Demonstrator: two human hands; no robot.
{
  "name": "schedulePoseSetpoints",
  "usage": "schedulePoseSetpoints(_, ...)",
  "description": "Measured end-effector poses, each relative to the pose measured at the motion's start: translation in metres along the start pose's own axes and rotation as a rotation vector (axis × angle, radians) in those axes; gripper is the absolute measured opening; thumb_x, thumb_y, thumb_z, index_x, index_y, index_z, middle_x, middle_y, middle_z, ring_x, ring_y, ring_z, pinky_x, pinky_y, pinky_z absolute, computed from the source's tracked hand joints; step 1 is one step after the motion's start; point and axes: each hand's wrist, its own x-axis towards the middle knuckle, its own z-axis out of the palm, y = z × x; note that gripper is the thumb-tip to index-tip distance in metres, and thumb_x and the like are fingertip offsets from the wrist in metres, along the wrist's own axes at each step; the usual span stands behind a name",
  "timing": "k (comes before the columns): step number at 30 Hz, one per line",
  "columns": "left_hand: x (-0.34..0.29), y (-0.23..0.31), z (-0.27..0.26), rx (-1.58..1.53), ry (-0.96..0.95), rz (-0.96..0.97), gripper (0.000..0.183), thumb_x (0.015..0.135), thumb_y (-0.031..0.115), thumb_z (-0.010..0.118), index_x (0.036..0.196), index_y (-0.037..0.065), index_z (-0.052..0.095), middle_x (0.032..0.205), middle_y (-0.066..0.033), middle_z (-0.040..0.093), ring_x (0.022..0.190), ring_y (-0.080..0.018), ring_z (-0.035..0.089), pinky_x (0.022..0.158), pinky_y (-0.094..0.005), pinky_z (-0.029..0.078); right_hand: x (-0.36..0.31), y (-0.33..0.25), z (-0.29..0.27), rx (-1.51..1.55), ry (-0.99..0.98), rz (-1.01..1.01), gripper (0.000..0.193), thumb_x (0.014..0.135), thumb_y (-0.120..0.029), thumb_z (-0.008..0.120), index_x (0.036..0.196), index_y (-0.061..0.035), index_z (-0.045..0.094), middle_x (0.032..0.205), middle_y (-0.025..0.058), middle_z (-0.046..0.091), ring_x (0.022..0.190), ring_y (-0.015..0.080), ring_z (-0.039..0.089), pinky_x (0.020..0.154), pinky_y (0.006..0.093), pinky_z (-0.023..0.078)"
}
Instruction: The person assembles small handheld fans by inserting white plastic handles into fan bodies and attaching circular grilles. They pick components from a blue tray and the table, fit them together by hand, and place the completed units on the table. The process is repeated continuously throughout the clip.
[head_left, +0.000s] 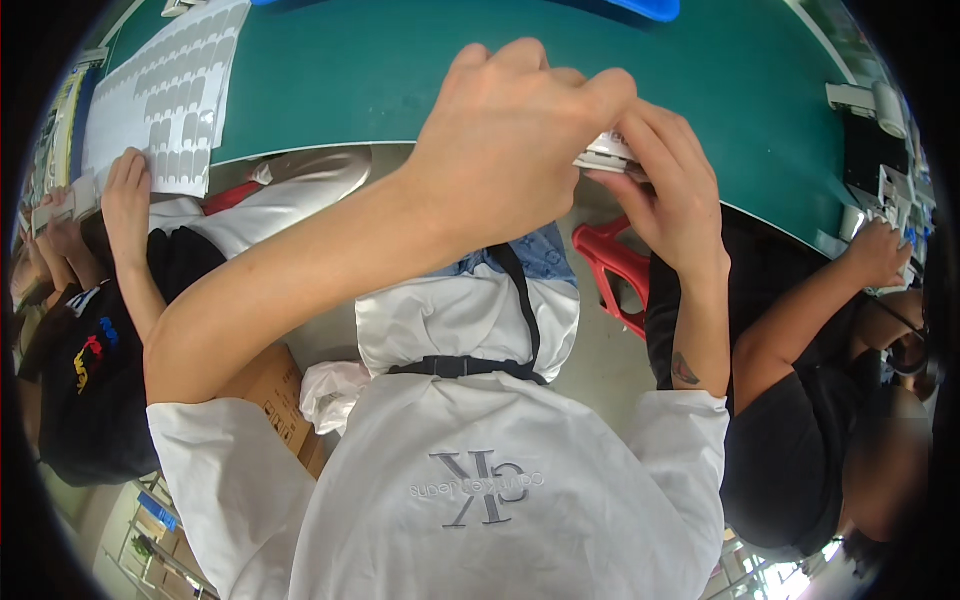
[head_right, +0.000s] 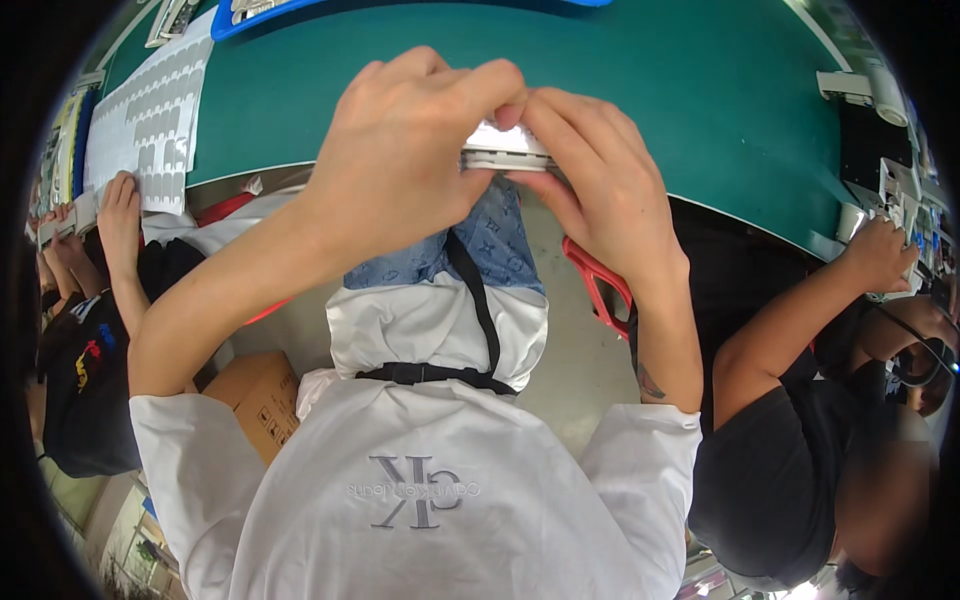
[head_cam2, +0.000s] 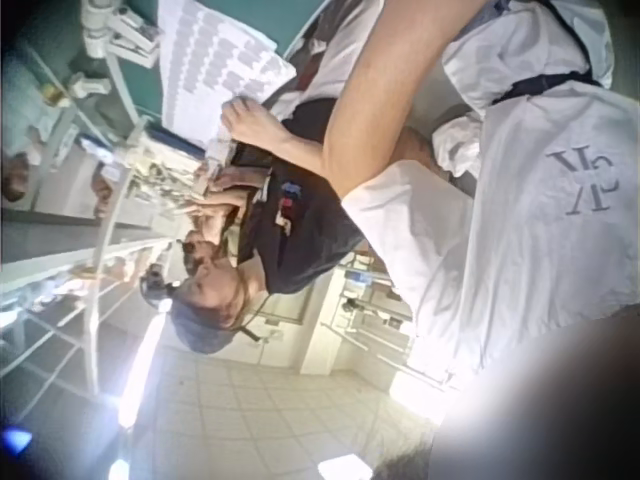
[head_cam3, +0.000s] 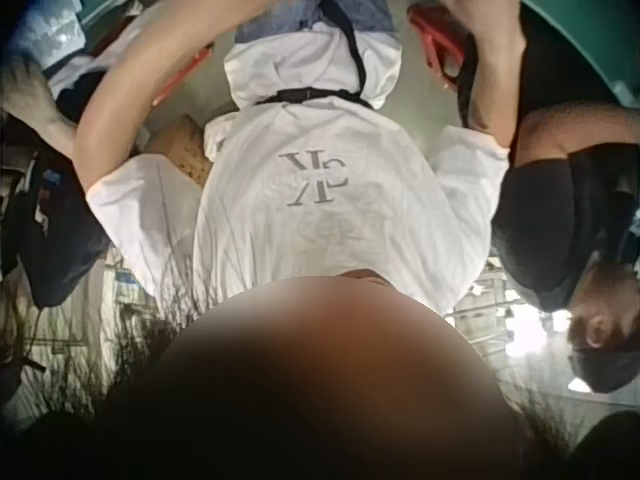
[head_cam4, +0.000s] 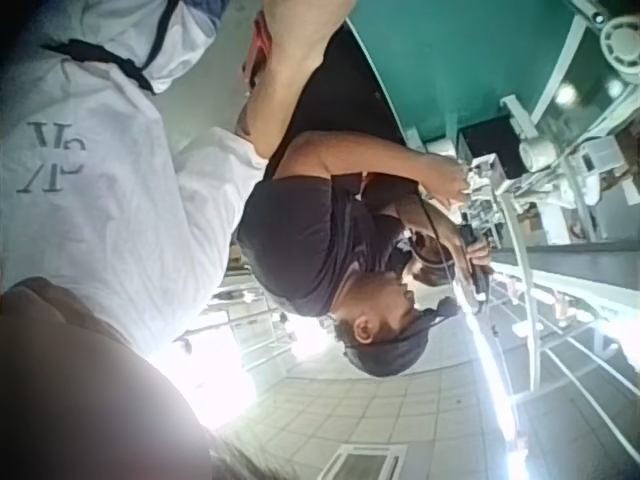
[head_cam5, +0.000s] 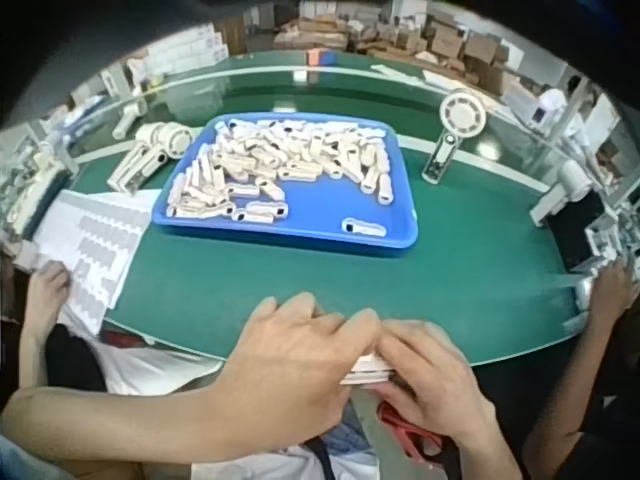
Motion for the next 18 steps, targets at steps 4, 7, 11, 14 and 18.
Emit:
schedulePoseSetpoints(4,-0.001,-0.002,0.001,-0.057,0.034,-0.019,0.033,0.062,0.007,0.079,0.087,0.013,0.057,0.073,-0.0007,0.064,0.07,-0.0265,0.057,0.062,-0.04,0.043,0.005,-0.006,0.0,0.183,0.023,0.131,0.051,0.068,-0.009,0.082,0.117,-0.0044,0.067,0.116,0.0116,0.067,0.104,0.0304,0.063,0.087,0.0388,0.05)
schedulePoseSetpoints(7,0.0,0.001,-0.001,-0.052,0.008,-0.067,0.031,0.065,0.011,0.081,0.088,0.012,0.06,0.079,-0.002,0.066,0.075,-0.0241,0.06,0.065,-0.0381,0.046,0.005,-0.007,-0.001,0.279,0.034,0.238,0.049,0.067,-0.01,0.083,0.113,-0.0043,0.07,0.112,0.0114,0.07,0.101,0.0281,0.065,0.085,0.0363,0.052)
schedulePoseSetpoints(11,0.017,-0.001,-0.017,-0.198,-0.172,-0.112,0.034,0.069,0.01,0.078,0.097,0.006,0.059,0.083,-0.0121,0.065,0.084,-0.0357,0.061,0.072,-0.0422,0.047,0.009,-0.003,-0.003,0.366,0.016,0.279,0.05,0.069,-0.01,0.083,0.116,-0.0045,0.069,0.111,0.0111,0.069,0.098,0.0266,0.066,0.085,0.0333,0.052)
schedulePoseSetpoints(14,0.026,-0.003,-0.031,-0.251,-0.3,-0.131,0.033,0.07,0.009,0.077,0.098,0.005,0.06,0.086,-0.0159,0.066,0.088,-0.0386,0.062,0.075,-0.0427,0.049,0.012,-0.001,-0.005,0.34,-0.014,0.245,0.052,0.072,-0.009,0.081,0.121,-0.0036,0.066,0.109,0.0104,0.068,0.095,0.0233,0.066,0.086,0.0313,0.051)
schedulePoseSetpoints(18,0.027,-0.017,-0.042,-0.498,-0.047,0.02,0.032,0.072,0.008,0.078,0.099,0.003,0.062,0.086,-0.0138,0.067,0.088,-0.0295,0.065,0.077,-0.0363,0.051,0.016,-0.008,-0.012,0.628,0.005,0.391,0.047,0.077,-0.002,0.077,0.122,-0.0012,0.066,0.109,0.0077,0.067,0.098,0.0163,0.063,0.085,0.0272,0.05)
